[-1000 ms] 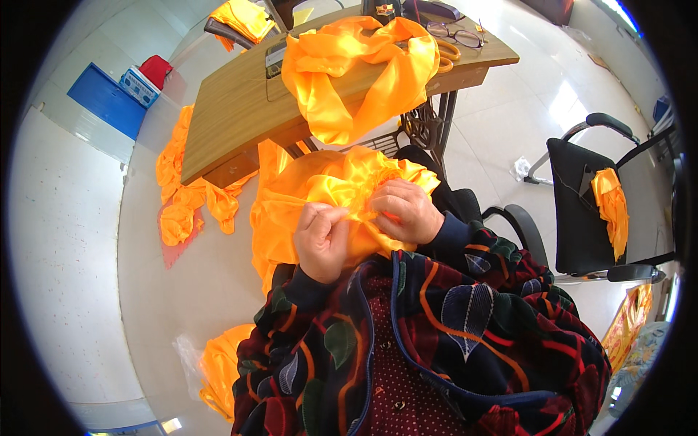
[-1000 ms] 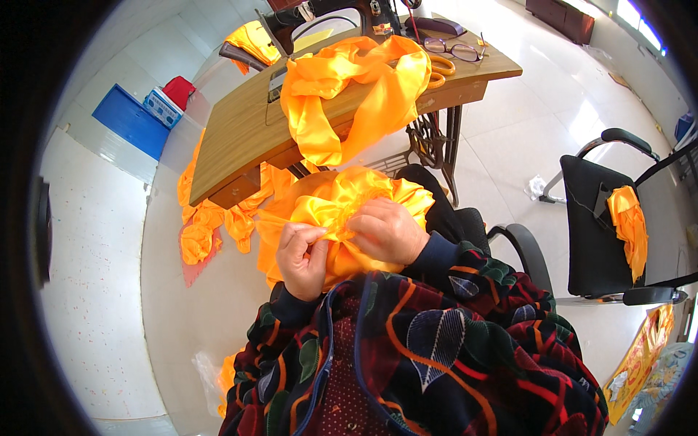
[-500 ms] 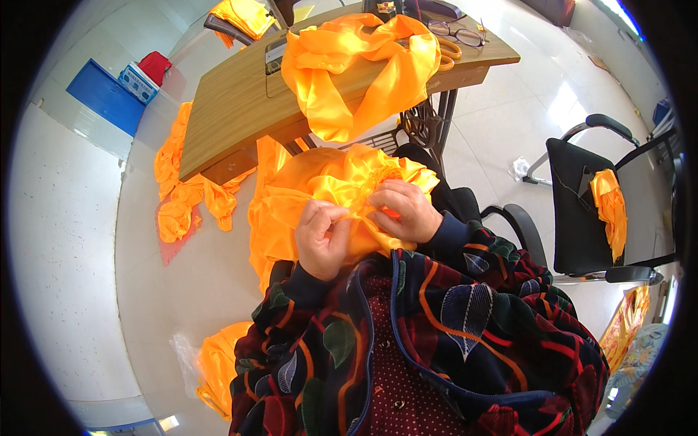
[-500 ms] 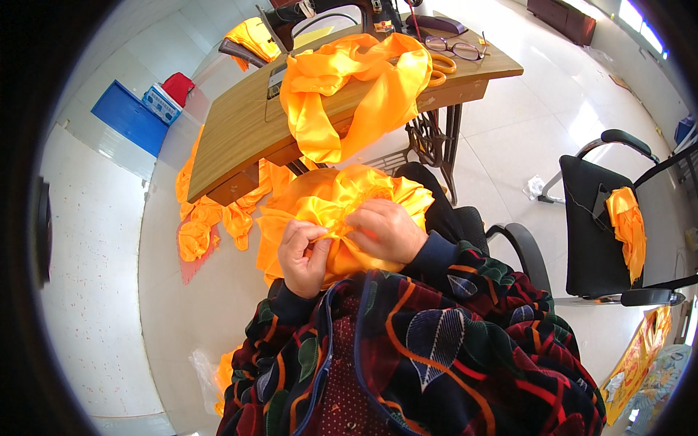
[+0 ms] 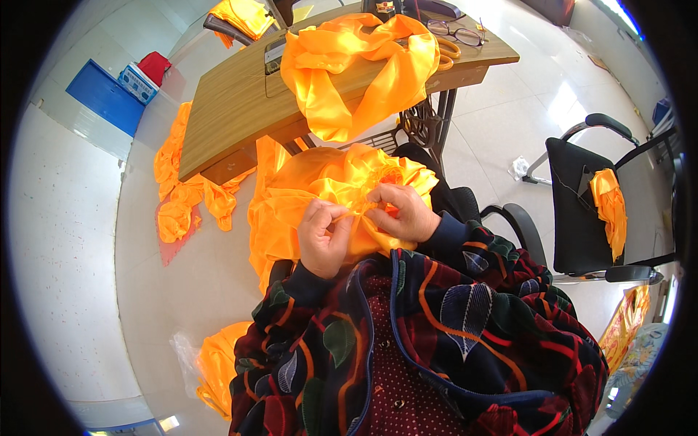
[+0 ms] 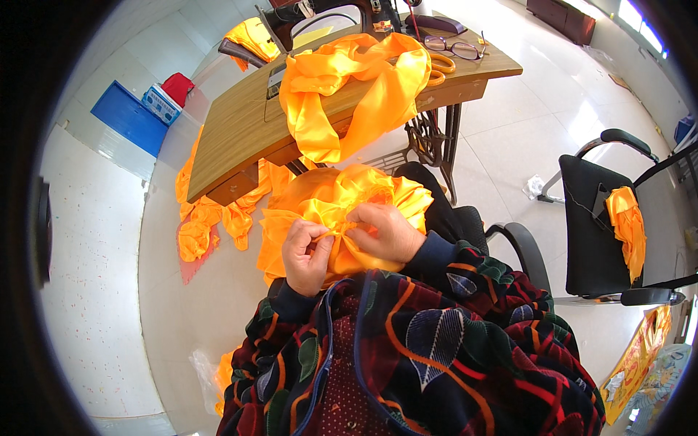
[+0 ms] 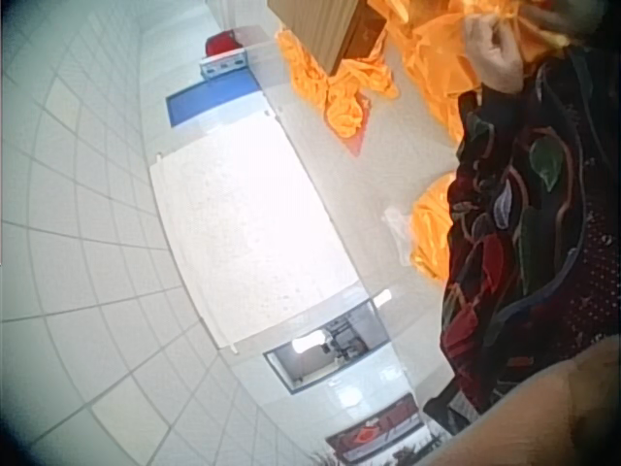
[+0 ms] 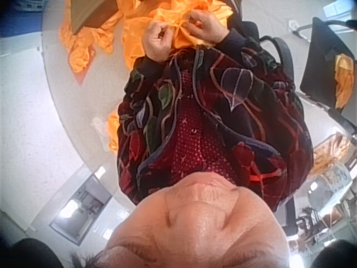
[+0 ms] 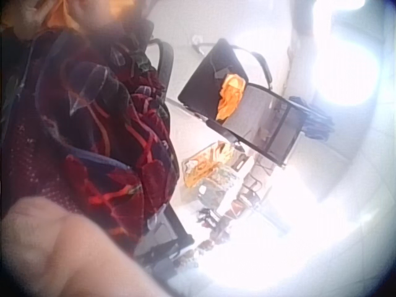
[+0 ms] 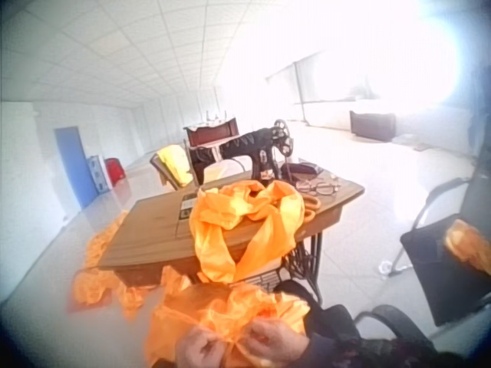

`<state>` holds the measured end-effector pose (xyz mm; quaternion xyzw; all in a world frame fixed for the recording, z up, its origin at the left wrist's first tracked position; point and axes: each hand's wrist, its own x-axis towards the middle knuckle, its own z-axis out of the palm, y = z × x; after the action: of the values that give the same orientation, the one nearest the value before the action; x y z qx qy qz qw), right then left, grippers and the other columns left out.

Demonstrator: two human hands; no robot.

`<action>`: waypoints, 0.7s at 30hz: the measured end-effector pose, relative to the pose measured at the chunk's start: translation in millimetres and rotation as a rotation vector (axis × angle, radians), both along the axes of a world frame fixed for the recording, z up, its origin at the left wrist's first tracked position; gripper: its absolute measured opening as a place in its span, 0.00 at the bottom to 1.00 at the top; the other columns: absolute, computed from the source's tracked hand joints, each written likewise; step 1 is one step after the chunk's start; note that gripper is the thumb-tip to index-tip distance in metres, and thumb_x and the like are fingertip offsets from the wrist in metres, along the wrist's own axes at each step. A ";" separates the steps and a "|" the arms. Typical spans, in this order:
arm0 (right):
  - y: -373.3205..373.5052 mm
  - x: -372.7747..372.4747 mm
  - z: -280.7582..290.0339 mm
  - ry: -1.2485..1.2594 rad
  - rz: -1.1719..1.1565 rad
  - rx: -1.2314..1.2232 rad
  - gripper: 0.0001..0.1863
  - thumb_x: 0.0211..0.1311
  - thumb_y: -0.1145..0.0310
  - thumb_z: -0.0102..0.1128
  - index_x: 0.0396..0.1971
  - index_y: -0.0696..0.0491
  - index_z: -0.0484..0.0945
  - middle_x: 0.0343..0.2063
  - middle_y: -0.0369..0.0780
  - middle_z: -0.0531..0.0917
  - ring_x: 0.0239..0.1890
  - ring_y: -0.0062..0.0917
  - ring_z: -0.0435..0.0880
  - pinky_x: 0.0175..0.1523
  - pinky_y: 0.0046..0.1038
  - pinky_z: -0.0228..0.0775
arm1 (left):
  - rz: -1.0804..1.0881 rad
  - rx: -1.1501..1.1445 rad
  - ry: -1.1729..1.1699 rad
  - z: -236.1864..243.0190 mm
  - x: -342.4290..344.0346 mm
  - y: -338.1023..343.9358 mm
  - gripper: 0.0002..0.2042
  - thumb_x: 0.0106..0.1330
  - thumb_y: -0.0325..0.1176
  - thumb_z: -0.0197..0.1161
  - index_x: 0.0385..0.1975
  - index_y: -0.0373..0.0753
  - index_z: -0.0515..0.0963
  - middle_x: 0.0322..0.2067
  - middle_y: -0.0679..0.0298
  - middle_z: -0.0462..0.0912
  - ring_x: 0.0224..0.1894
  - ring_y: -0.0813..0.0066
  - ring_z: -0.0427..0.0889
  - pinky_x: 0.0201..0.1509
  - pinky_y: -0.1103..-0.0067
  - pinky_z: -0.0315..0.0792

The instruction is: The person folds a large piece of orange fabric by hand, repeatedly aligning edges and smoothing the material. The person then places the folded fabric onto a nearby chair.

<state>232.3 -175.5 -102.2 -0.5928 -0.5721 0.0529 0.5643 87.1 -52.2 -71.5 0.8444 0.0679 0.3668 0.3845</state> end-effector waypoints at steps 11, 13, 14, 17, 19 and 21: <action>2.1 4.2 0.8 -0.181 0.051 0.154 0.10 0.46 0.75 0.66 0.29 0.54 0.74 0.22 0.42 0.76 0.26 0.40 0.77 0.30 0.33 0.70 | -0.128 -0.526 0.029 -26.8 -0.2 3.5 0.01 0.65 0.22 0.57 0.34 0.34 0.74 0.35 0.65 0.77 0.37 0.79 0.75 0.45 0.84 0.68; 3.0 4.0 1.0 -0.233 0.029 0.171 0.11 0.44 0.75 0.66 0.28 0.53 0.74 0.21 0.42 0.76 0.26 0.39 0.77 0.29 0.34 0.70 | -0.191 -0.801 -0.001 -36.0 2.0 3.1 0.02 0.67 0.23 0.55 0.36 0.35 0.74 0.37 0.67 0.77 0.39 0.82 0.75 0.47 0.85 0.68; 3.1 3.7 1.0 -0.245 0.016 0.180 0.11 0.44 0.75 0.66 0.28 0.53 0.74 0.21 0.41 0.76 0.26 0.39 0.77 0.29 0.34 0.70 | -0.201 -0.892 -0.023 -39.9 3.2 2.1 0.03 0.67 0.22 0.54 0.37 0.36 0.74 0.37 0.69 0.77 0.39 0.84 0.74 0.47 0.86 0.68; 2.7 3.2 0.4 -0.264 -0.005 0.180 0.11 0.43 0.76 0.66 0.28 0.53 0.74 0.21 0.41 0.76 0.25 0.39 0.77 0.29 0.34 0.70 | -0.236 -1.008 -0.054 -44.5 4.9 2.2 0.04 0.67 0.22 0.54 0.38 0.36 0.74 0.37 0.71 0.77 0.40 0.86 0.74 0.48 0.87 0.67; 2.8 2.9 -0.5 -0.259 -0.013 0.166 0.10 0.43 0.76 0.66 0.27 0.53 0.75 0.21 0.41 0.76 0.25 0.39 0.78 0.29 0.34 0.70 | -0.254 -1.023 -0.060 -43.8 5.5 2.6 0.04 0.66 0.21 0.54 0.38 0.36 0.74 0.37 0.70 0.77 0.40 0.85 0.74 0.49 0.87 0.67; 3.5 2.2 -1.5 -0.200 -0.030 0.157 0.09 0.44 0.75 0.65 0.28 0.53 0.76 0.22 0.42 0.77 0.26 0.39 0.78 0.30 0.33 0.71 | -0.270 -1.034 -0.065 -41.9 5.8 3.1 0.05 0.66 0.21 0.53 0.38 0.36 0.75 0.37 0.70 0.77 0.41 0.85 0.74 0.49 0.87 0.67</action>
<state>234.5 -172.0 -103.6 -0.5576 -0.6190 -0.0599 0.5499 92.9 -49.1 -113.4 0.5341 0.1186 0.2587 0.7961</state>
